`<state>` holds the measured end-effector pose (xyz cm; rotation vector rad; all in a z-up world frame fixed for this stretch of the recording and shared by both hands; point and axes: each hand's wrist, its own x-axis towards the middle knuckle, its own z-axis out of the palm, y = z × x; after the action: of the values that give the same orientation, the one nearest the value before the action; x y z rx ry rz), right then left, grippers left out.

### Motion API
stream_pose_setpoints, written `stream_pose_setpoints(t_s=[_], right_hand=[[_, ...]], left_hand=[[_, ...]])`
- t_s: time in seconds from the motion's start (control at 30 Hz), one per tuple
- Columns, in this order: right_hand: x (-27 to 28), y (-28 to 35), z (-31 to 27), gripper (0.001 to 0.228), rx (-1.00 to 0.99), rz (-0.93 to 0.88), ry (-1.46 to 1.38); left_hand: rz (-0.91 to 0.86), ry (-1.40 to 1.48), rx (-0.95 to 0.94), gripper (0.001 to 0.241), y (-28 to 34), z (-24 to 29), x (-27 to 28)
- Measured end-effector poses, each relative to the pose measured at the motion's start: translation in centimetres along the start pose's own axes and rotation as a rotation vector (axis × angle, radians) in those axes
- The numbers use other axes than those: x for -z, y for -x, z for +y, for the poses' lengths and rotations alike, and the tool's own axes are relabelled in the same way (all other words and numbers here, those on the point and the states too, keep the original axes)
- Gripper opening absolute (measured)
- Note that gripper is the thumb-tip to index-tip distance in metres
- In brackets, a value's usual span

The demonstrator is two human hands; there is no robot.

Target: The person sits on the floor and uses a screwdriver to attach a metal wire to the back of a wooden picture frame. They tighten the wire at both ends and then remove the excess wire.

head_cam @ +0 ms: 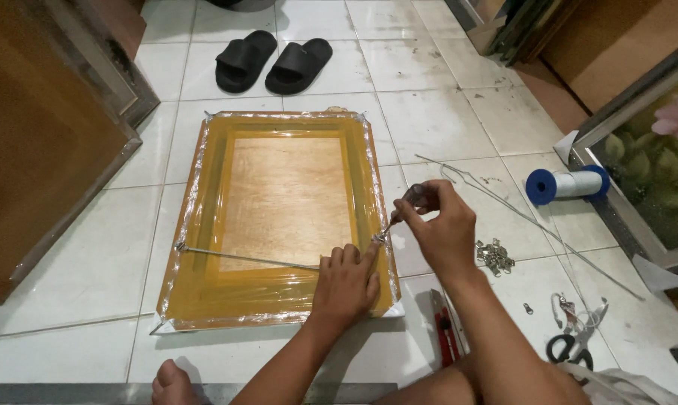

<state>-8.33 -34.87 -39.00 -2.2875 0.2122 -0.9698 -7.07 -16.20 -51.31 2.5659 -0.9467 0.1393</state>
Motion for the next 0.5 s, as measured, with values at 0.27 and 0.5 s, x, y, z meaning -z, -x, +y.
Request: stream_pose_setpoints(t_s=[0.27, 0.5], right_hand=[[4.4, -5.4, -7.2, 0.05, -0.274, -0.535, 0.527], [4.8, -9.5, -13.9, 0.074, -0.411, -0.965, 0.91]], left_hand=[[-0.023, 0.051, 0.04, 0.058, 1.4, 0.1, 1.4], [-0.214, -0.018, 0.258, 0.115, 4.9, -1.3, 2.8]])
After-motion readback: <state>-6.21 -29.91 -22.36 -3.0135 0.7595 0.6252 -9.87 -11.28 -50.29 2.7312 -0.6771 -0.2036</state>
